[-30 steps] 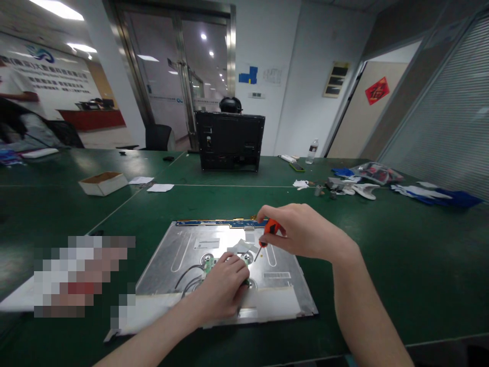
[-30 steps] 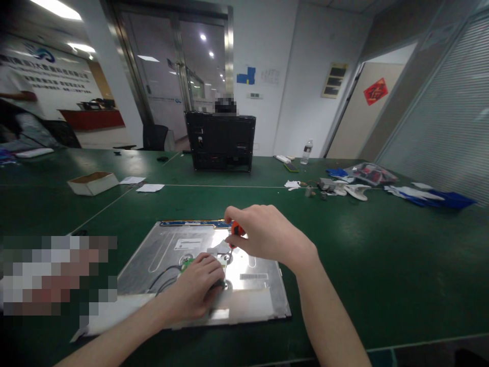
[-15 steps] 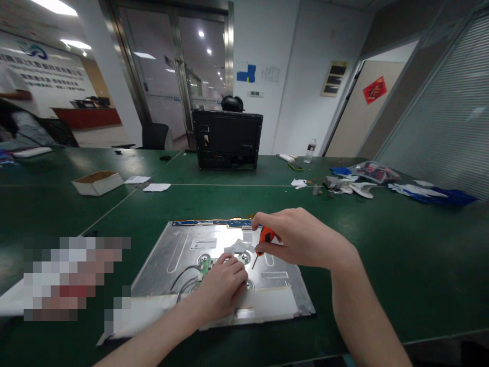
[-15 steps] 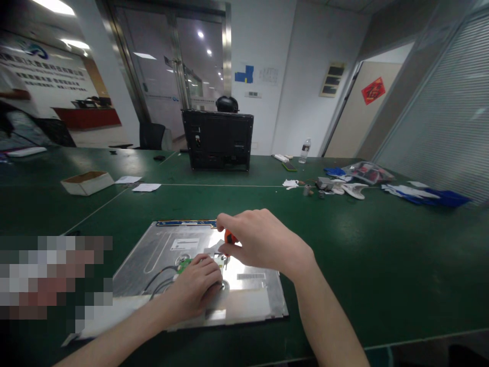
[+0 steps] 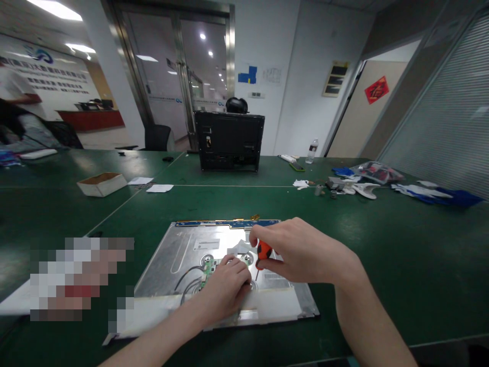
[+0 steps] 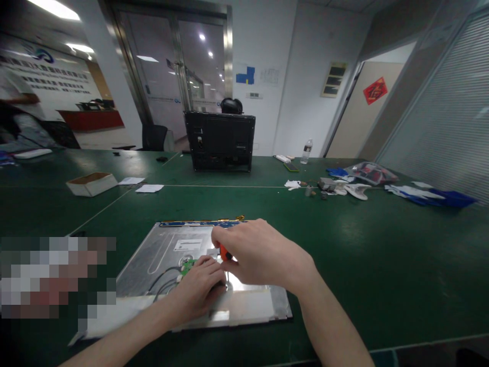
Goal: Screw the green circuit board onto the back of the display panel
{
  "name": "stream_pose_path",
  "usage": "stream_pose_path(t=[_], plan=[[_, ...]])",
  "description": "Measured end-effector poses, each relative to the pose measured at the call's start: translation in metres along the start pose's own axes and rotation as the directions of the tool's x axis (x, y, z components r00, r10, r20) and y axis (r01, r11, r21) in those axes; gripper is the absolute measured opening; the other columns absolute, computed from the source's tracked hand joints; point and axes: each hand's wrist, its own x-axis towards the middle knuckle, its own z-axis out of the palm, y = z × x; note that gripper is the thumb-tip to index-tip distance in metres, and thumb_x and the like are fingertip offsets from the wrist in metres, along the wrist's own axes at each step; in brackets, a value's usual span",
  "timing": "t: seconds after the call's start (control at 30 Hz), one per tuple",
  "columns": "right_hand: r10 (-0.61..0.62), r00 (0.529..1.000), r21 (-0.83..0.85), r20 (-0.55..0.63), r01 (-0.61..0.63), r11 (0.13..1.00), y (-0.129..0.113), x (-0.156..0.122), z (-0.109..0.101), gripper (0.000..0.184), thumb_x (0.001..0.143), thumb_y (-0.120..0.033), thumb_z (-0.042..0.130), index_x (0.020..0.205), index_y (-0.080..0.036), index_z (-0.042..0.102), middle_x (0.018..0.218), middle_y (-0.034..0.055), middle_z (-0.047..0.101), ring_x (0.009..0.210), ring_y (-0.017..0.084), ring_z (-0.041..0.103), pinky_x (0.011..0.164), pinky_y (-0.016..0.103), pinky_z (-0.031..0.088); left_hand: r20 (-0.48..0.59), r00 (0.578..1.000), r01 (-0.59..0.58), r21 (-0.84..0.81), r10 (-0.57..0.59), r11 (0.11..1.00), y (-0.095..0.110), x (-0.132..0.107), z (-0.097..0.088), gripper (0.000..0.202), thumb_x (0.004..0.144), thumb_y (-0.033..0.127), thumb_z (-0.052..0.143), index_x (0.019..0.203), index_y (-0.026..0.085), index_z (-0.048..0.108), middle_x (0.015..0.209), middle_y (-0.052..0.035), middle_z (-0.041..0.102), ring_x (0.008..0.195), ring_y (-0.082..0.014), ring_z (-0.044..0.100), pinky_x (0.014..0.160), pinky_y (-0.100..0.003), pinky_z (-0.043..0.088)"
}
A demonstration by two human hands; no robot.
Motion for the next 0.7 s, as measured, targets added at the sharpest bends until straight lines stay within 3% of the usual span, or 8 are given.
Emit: stream_pose_path(t=[0.37, 0.7], plan=[[-0.019, 0.997, 0.018, 0.074, 0.018, 1.0, 0.0019, -0.0006, 0.0039, 0.011, 0.082, -0.021, 0.057, 0.089, -0.023, 0.049, 0.083, -0.0013, 0.066, 0.071, 0.016, 0.058, 0.053, 0.027, 0.026, 0.01, 1.0, -0.006, -0.038, 0.007, 0.999, 0.0024, -0.0021, -0.0069, 0.012, 0.076, 0.011, 0.052, 0.082, 0.02, 0.057, 0.087, -0.004, 0.062, 0.088, -0.0214, 0.054, 0.089, -0.039, 0.034], [-0.094, 0.991, 0.015, 0.096, 0.093, 0.996, 0.0011, 0.0028, 0.0098, 0.01, 0.084, -0.015, 0.054, 0.09, -0.021, 0.049, 0.089, 0.0001, 0.066, 0.077, 0.015, 0.059, 0.056, 0.025, 0.029, -0.004, 1.0, 0.019, -0.066, -0.019, 0.998, -0.001, -0.0023, -0.0004, 0.012, 0.077, 0.01, 0.053, 0.083, 0.02, 0.055, 0.093, -0.002, 0.062, 0.093, -0.0207, 0.054, 0.092, -0.038, 0.032]])
